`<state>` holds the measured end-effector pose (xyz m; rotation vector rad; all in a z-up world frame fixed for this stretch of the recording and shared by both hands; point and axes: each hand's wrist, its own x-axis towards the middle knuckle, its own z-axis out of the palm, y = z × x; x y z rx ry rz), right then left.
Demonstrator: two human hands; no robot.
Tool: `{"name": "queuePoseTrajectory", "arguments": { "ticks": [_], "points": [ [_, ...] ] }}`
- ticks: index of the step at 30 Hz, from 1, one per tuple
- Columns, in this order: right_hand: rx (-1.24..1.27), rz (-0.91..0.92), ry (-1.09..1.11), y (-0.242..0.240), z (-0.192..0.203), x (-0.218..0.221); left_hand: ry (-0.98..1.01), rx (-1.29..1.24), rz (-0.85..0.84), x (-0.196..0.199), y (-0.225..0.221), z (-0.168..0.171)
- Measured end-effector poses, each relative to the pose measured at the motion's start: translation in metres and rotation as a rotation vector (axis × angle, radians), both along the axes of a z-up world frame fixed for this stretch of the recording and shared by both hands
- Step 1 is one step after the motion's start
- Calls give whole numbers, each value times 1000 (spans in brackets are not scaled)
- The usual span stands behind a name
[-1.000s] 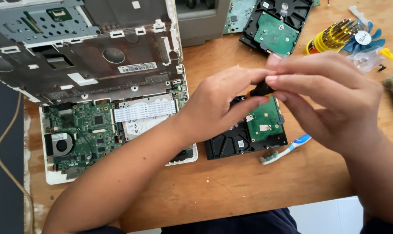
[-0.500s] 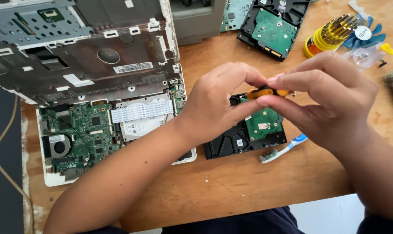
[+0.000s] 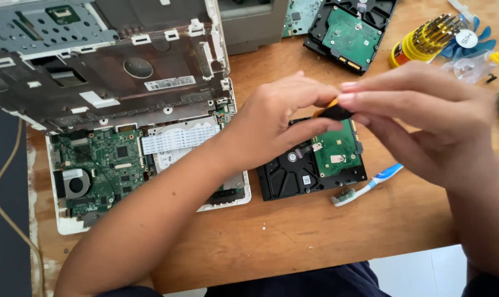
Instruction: Cleaning the internal components of a hard drive with a toothbrush and reassembling it with a screwdriver.
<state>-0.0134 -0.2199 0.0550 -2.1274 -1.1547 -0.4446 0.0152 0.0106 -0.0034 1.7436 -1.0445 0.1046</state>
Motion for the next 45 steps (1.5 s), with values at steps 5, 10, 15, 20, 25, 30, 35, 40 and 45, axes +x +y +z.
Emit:
{"name": "queuePoseTrajectory", "arguments": {
  "ticks": [5, 10, 15, 20, 25, 30, 35, 40, 45],
  "points": [
    [11, -154, -75, -9, -17, -4, -44, -20, 82, -2, -5, 4],
    [0, 34, 56, -3, -1, 2, -49, 3, 42, 2, 0, 5],
    [-49, -136, -14, -9, -10, -4, -112, 35, 86, -5, -8, 6],
    [-131, -29, 36, -2, 13, -5, -37, 39, -35, 3, 2, 8],
    [-141, -96, 14, -1, 7, -12, -65, 42, -36, -2, -3, 4],
    [-68, -102, 29, -4, -3, -3, -210, 118, 88, 0, -5, 1],
    [-23, -90, 109, -5, -11, 0, -78, 62, 59, 2, 0, -1],
    [-37, -149, 53, 2, -8, -4, -84, 40, 31, 4, 3, -1],
    [171, -85, 202, -12, -19, 3, -21, 69, 101, -2, 2, -7]
  ]
}}
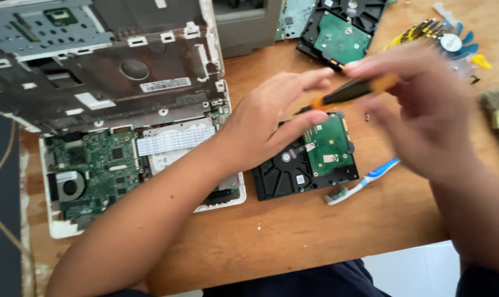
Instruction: Cleaning the internal components of a hard drive with a toothbrush and reassembling it with a screwdriver.
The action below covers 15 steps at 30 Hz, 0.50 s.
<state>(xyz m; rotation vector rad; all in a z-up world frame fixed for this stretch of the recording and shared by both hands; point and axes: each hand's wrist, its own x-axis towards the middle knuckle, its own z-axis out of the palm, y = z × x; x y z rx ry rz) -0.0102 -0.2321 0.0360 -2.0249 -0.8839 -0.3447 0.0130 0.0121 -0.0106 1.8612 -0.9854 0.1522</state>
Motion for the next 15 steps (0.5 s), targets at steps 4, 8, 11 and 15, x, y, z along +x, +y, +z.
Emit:
{"name": "queuePoseTrajectory", "arguments": {
  "ticks": [4, 8, 11, 15],
  "points": [
    [253, -240, 289, -38, 10, -3, -131, 29, 66, 7, 0, -22],
    [-445, -247, 283, -45, 10, 31, -173, 161, 119, 12, -1, -32],
    [-947, -282, 407, -42, -4, 48, -183, 210, 117, 9, -1, -32],
    [-1092, -309, 451, -41, -1, 49, -181, 218, 111, 9, 2, -32]
  ]
}}
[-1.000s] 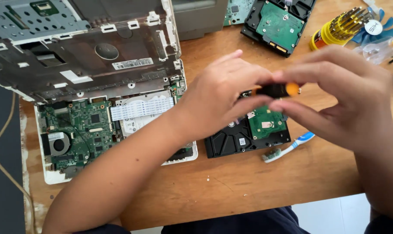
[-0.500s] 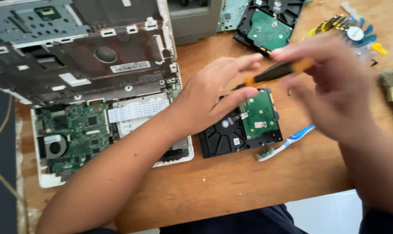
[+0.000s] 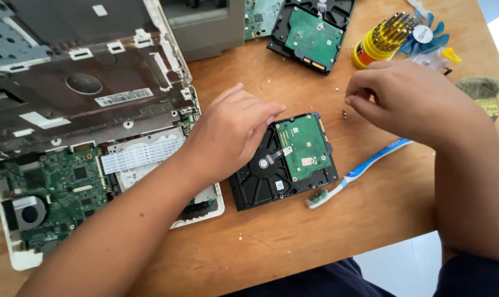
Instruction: Cleaning the internal components of a hard drive with a toothbrush and reassembling it with a screwdriver.
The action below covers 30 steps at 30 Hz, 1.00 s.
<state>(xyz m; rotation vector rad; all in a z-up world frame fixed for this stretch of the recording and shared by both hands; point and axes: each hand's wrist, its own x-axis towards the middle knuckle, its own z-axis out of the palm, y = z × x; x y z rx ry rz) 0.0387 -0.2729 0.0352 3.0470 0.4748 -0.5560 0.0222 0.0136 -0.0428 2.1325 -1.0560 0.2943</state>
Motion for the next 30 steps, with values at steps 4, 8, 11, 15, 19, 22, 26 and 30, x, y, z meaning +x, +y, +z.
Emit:
{"name": "queuePoseTrajectory", "arguments": {
  "ticks": [4, 8, 11, 15, 19, 22, 26, 30],
  "points": [
    [-168, -73, -10, 6, 0, -8, 40, -27, -2, 1, -1, 0],
    [-245, -64, -32, 8, -9, -7, 39, -18, -7, 1, -1, -2],
    [-253, -50, -31, 10, -12, -7, 40, -24, -11, 1, -1, -3],
    [-269, -89, -21, 17, -9, -9, 22, -26, -22, 2, -1, -5],
    [-273, -46, -66, 17, -16, -11, -10, -80, -67, 2, -1, -4],
    [-303, -27, -93, 16, -19, -11, 7, -67, -47, 2, 0, -6],
    [-31, 111, -259, 20, -11, -23, 27, -77, -20, 2, 0, -7],
    [401, 337, -106, 41, -8, -42, 13, -72, -8, 4, -1, -10]
  ]
}}
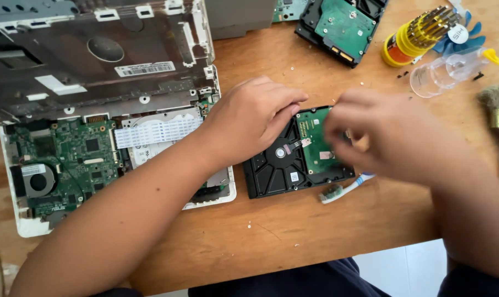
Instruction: Cleaning the internal components of a hard drive with a toothbrush and reassembling it with a screwdriver.
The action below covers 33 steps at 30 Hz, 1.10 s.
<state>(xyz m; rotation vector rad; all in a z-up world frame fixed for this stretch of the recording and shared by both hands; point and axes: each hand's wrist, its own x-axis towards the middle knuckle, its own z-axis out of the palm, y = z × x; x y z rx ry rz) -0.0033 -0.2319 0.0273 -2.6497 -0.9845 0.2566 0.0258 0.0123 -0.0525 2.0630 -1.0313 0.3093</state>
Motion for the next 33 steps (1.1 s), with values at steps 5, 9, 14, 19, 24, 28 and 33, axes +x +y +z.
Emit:
{"name": "queuePoseTrajectory", "arguments": {
  "ticks": [5, 9, 14, 19, 24, 28, 33],
  "points": [
    [-152, 56, -75, 18, -14, -10, 24, 24, 36, -2, -1, 3],
    [-120, -30, 92, 23, -12, -4, 37, 18, 36, -3, -2, 7],
    [-144, -21, 172, 27, -10, 11, 37, 61, 33, -3, -1, 7],
    [-260, -122, 224, 39, -3, 11, 55, 70, 25, -4, 0, 6],
    [-94, -107, 171, 36, -6, 9, 48, 63, 14, -4, 2, 8],
    [-31, -78, 221, 31, -3, 11, 35, 78, 30, -4, 2, 5],
    [-97, -217, 346, 34, -2, 14, 51, 96, 20, -3, 1, 5]
  ]
}}
